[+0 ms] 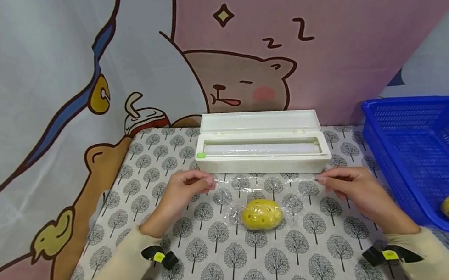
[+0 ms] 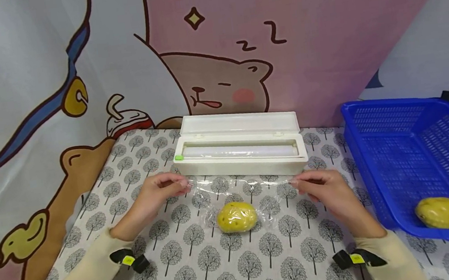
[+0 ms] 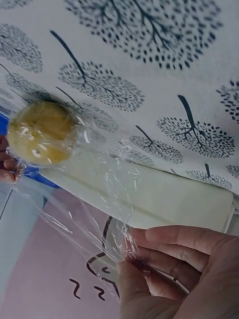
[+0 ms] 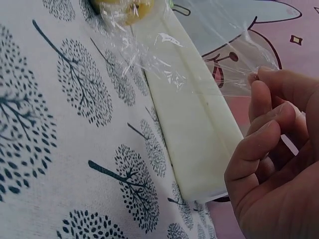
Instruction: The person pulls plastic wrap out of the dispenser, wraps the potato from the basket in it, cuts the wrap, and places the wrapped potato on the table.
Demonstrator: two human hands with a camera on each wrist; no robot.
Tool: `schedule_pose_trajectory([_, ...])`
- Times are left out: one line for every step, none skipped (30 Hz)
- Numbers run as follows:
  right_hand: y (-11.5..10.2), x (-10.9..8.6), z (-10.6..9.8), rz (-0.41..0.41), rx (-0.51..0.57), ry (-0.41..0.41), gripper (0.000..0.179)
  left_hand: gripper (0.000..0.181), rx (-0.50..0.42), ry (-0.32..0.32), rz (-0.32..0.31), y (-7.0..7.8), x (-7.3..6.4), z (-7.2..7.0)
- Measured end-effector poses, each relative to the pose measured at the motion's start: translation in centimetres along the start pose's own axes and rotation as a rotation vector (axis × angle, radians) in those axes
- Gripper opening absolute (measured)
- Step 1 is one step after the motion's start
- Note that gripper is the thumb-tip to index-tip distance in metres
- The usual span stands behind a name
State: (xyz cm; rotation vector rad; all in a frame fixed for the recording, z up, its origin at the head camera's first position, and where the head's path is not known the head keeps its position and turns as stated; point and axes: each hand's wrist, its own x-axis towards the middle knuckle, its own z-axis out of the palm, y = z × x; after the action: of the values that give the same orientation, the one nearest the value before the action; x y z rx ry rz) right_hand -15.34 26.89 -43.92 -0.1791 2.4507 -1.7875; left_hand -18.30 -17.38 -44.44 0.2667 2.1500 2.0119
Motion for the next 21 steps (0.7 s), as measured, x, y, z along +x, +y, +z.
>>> schedule_pose_trajectory([-0.1,-0.1,0.0,-0.005,-0.002,-0.003,0.014,0.017,0.006,-0.003,-0.002,0.1,-0.2,0.0])
schedule_pose_trajectory([-0.1,-0.3,0.0,-0.013,-0.004,-0.008,0.014,0.017,0.019,-0.007,-0.004,0.2,-0.5,0.0])
schedule_pose_trajectory([-0.3,-0.4,0.0,-0.022,-0.007,-0.014,0.014,0.017,0.032,-0.014,-0.008,0.3,-0.8,0.0])
schedule_pose_trajectory([-0.4,-0.6,0.0,-0.028,-0.013,-0.02,0.014,0.017,0.045,-0.02,-0.013,0.4,-1.1,0.0])
schedule_pose_trajectory([-0.5,-0.8,0.0,-0.036,-0.023,-0.026,0.014,0.017,0.057,-0.025,-0.021,0.5,-1.4,0.0])
schedule_pose_trajectory([-0.6,-1.0,0.0,-0.041,-0.033,-0.032,0.013,0.017,0.075,-0.028,-0.025,0.5,-1.7,-0.1])
schedule_pose_trajectory([-0.7,-1.2,0.0,-0.047,-0.046,-0.042,0.013,0.018,0.09,-0.032,-0.03,0.6,-2.1,-0.1])
schedule_pose_trajectory([-0.8,-1.5,0.0,-0.049,-0.059,-0.048,0.013,0.018,0.106,-0.037,-0.034,0.7,-2.4,-0.1])
schedule_pose_trajectory([-0.8,-1.7,-0.1,-0.048,-0.071,-0.057,0.013,0.018,0.12,-0.043,-0.035,0.8,-2.7,-0.1])
schedule_pose_trajectory([-0.9,-1.9,-0.1,-0.045,-0.081,-0.068,0.013,0.018,0.135,-0.048,-0.034,0.9,-3.0,-0.1])
schedule_pose_trajectory([-0.9,-2.1,-0.2,-0.041,-0.085,-0.084,0.013,0.018,0.146,-0.055,-0.034,0.9,-3.3,-0.1])
schedule_pose_trajectory([-0.9,-2.3,-0.3,-0.036,-0.084,-0.102,0.013,0.017,0.162,-0.061,-0.029,0.9,-3.6,-0.2])
schedule_pose_trajectory([-0.8,-2.5,-0.4,-0.039,-0.082,-0.122,0.013,0.016,0.174,-0.072,-0.023,0.8,-3.8,-0.2])
schedule_pose_trajectory([-0.7,-2.6,-0.5,-0.044,-0.079,-0.139,0.013,0.014,0.194,-0.079,-0.016,0.8,-4.1,-0.2])
schedule_pose_trajectory([-0.5,-2.7,-0.6,-0.057,-0.079,-0.159,0.013,0.012,0.219,-0.087,-0.003,0.7,-4.3,-0.3])
schedule_pose_trajectory([-0.4,-2.7,-0.6,-0.076,-0.078,-0.178,0.014,0.011,0.243,-0.096,0.01,0.6,-4.4,-0.3])
schedule_pose_trajectory([-0.2,-2.8,-0.7,-0.097,-0.075,-0.196,0.015,0.01,0.268,-0.104,0.022,0.5,-4.6,-0.4])
schedule_pose_trajectory([0.0,-2.8,-0.7,-0.125,-0.076,-0.213,0.016,0.008,0.299,-0.112,0.038,0.3,-4.8,-0.5])
schedule_pose_trajectory([0.2,-2.8,-0.8,-0.153,-0.073,-0.229,0.017,0.007,0.331,-0.124,0.056,0.2,-4.9,-0.5])
schedule_pose_trajectory([0.4,-2.8,-0.8,-0.181,-0.067,-0.244,0.019,0.006,0.362,-0.136,0.081,0.1,-5.0,-0.6])
schedule_pose_trajectory([0.6,-2.8,-0.9,-0.209,-0.066,-0.256,0.022,0.006,0.383,-0.154,0.11,0.0,-5.1,-0.7])
